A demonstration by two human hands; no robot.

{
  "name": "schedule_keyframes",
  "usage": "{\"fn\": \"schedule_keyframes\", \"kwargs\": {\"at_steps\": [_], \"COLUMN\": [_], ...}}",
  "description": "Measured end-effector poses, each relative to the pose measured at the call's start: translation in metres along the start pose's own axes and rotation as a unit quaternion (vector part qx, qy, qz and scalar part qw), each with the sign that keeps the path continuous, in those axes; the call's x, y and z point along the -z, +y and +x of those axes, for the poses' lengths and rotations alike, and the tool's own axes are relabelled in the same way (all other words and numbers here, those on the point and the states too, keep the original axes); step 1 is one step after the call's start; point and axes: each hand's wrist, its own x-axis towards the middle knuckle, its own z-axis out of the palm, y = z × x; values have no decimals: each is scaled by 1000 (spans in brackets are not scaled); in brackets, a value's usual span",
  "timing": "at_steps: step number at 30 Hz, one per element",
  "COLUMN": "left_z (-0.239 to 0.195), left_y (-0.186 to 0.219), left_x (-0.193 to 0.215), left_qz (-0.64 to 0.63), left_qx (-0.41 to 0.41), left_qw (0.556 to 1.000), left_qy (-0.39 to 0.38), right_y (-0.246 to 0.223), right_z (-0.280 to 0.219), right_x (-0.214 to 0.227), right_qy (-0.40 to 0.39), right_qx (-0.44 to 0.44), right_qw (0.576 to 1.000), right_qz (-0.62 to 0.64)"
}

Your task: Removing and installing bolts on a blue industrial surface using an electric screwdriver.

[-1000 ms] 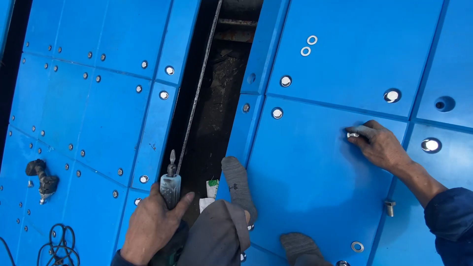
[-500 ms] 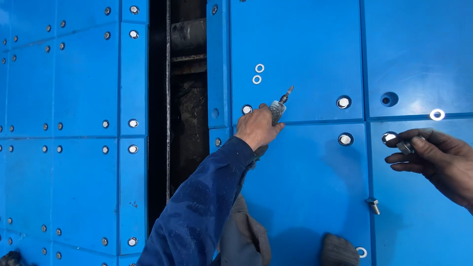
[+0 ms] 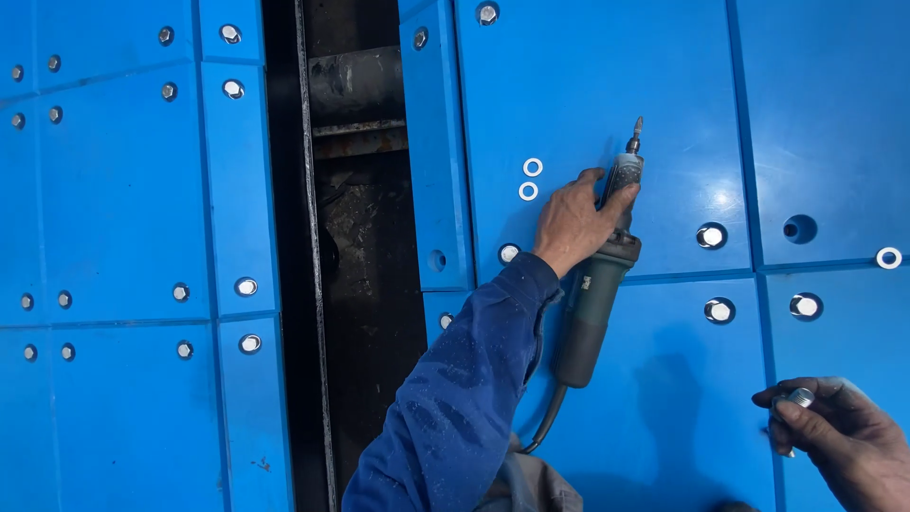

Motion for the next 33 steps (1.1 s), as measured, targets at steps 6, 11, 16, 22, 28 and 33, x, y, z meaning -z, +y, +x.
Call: {"fn": "schedule_keyframes", "kwargs": {"at_steps": [6, 11, 16, 22, 28, 33], "left_z": [-84, -119, -129, -131, -130, -129], "left_y": [-178, -272, -253, -250, -243, -242], "left_x": [17, -15, -5, -5, -4, -1], "left_qz": [-87, -398, -394, -406, -420, -382], "left_qx": [49, 198, 204, 224, 232, 228], "left_qw": [934, 884, 882, 870, 858, 872], "left_qy": [343, 148, 158, 167, 181, 202], "right_y": [83, 82, -15, -152, -264, -289], "right_z": [13, -11, 1, -20, -9, 19], "right_x": [24, 14, -29, -160, -288, -376], "right_qy": [-27, -106, -117, -242, -221, -262], "right_qx": [157, 145, 49, 110, 62, 85], "right_qw": [986, 983, 963, 916, 784, 617], "right_qz": [-55, -36, -239, -300, -577, -737]}}
